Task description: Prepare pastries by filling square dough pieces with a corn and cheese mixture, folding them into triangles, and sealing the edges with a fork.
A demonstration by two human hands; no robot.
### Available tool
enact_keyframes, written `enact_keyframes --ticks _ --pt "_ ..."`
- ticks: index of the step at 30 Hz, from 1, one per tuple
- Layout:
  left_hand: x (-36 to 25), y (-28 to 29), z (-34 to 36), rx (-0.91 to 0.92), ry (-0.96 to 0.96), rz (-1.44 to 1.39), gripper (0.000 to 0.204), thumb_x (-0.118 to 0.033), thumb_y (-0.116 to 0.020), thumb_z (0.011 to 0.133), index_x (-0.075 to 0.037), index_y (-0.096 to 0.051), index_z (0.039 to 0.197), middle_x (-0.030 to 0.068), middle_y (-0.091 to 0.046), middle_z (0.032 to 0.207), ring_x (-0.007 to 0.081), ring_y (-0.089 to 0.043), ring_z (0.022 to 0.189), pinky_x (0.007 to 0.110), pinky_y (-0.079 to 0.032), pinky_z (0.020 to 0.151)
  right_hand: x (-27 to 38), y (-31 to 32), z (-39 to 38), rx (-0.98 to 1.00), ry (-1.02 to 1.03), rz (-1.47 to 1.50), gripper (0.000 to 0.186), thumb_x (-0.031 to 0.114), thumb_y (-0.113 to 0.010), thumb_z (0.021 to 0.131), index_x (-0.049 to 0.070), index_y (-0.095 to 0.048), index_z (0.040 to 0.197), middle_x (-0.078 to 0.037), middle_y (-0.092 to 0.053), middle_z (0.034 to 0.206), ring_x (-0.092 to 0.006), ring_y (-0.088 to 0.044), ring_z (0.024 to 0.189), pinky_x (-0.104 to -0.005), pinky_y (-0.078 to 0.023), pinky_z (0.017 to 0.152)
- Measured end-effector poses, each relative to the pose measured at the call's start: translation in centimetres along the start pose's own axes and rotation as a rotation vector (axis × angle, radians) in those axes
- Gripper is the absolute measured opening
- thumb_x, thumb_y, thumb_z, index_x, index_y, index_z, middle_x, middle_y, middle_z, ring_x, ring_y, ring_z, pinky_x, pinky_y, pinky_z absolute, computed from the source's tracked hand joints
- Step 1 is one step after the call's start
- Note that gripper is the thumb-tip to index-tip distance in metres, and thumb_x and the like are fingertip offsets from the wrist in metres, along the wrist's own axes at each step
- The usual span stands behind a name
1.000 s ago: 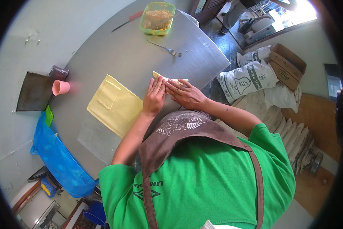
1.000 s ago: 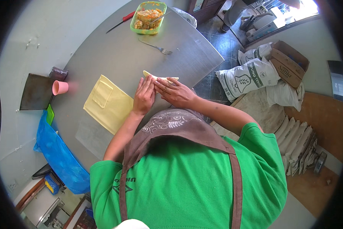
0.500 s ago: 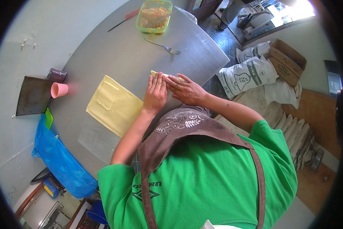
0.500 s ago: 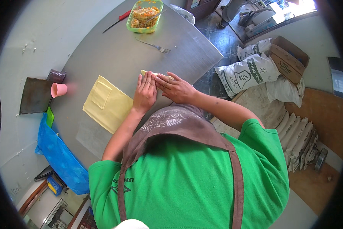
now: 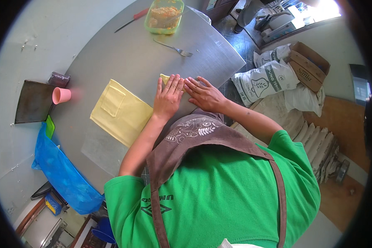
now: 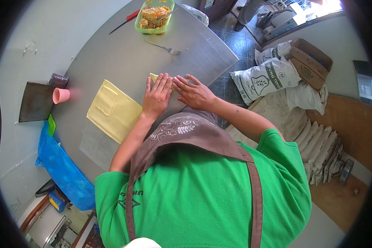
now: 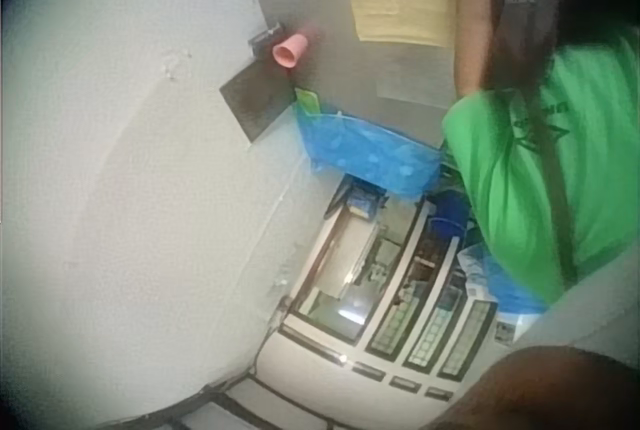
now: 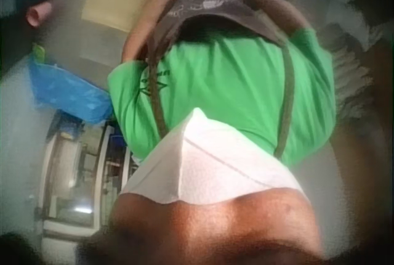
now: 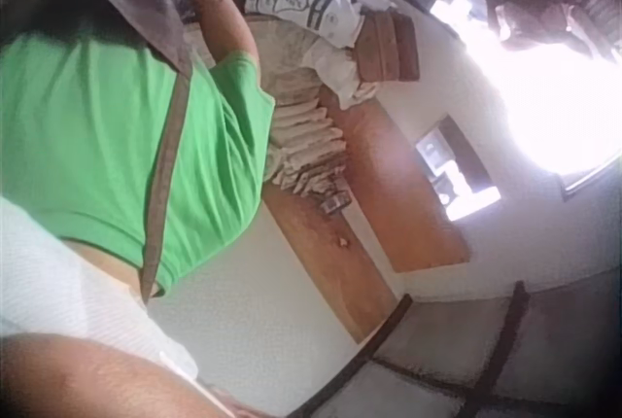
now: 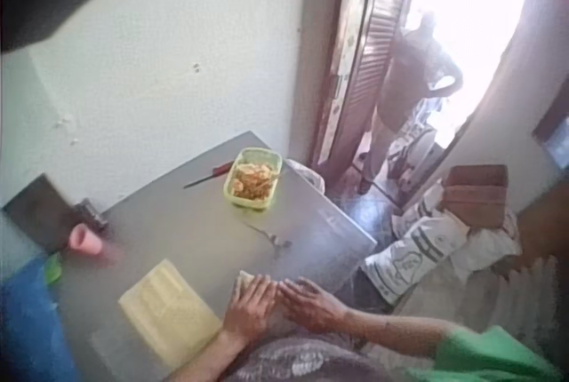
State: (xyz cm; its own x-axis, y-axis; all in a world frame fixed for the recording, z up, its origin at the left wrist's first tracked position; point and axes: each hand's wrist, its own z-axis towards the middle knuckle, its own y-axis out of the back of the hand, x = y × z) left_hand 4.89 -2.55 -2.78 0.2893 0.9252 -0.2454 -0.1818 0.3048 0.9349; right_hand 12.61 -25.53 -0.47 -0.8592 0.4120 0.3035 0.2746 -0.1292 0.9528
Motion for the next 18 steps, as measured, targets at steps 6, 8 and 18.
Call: enact_keyframes --ticks 6,8,18 --pt "-1.4 1.0 -2.4 -0.085 0.008 -0.024 0.051 -0.025 -0.061 0.107 -0.005 -0.059 0.153 0.0150 -0.057 0.158 0.0273 -0.048 0.152 0.057 -0.027 0.129 -0.5 -0.5 -2.0 -0.199 -0.009 -0.016 0.056 0.031 -0.064 0.104 0.006 -0.055 0.154 -0.013 -0.049 0.164 -0.0272 -0.041 0.156 -0.0487 -0.029 0.127" --pt "-1.6 1.2 -3.6 -0.133 -0.036 0.002 0.044 -0.022 -0.065 0.104 -0.002 -0.066 0.143 0.0140 -0.064 0.147 0.0264 -0.058 0.140 0.054 -0.035 0.124 0.4 -0.7 -2.2 -0.264 0.014 -0.062 0.052 0.029 -0.068 0.102 0.007 -0.061 0.149 -0.012 -0.055 0.159 -0.0282 -0.048 0.151 -0.0477 -0.035 0.124" --pt "-1.7 0.2 -2.8 -0.121 -0.135 0.052 0.036 -0.017 -0.064 0.102 0.001 -0.070 0.132 0.0120 -0.069 0.130 0.0291 -0.064 0.124 0.047 -0.046 0.113 2.2 -2.6 -1.4 -0.354 -0.073 -0.108 0.046 0.024 -0.071 0.098 0.015 -0.068 0.143 0.000 -0.064 0.139 -0.0251 -0.053 0.127 -0.0443 -0.040 0.110"
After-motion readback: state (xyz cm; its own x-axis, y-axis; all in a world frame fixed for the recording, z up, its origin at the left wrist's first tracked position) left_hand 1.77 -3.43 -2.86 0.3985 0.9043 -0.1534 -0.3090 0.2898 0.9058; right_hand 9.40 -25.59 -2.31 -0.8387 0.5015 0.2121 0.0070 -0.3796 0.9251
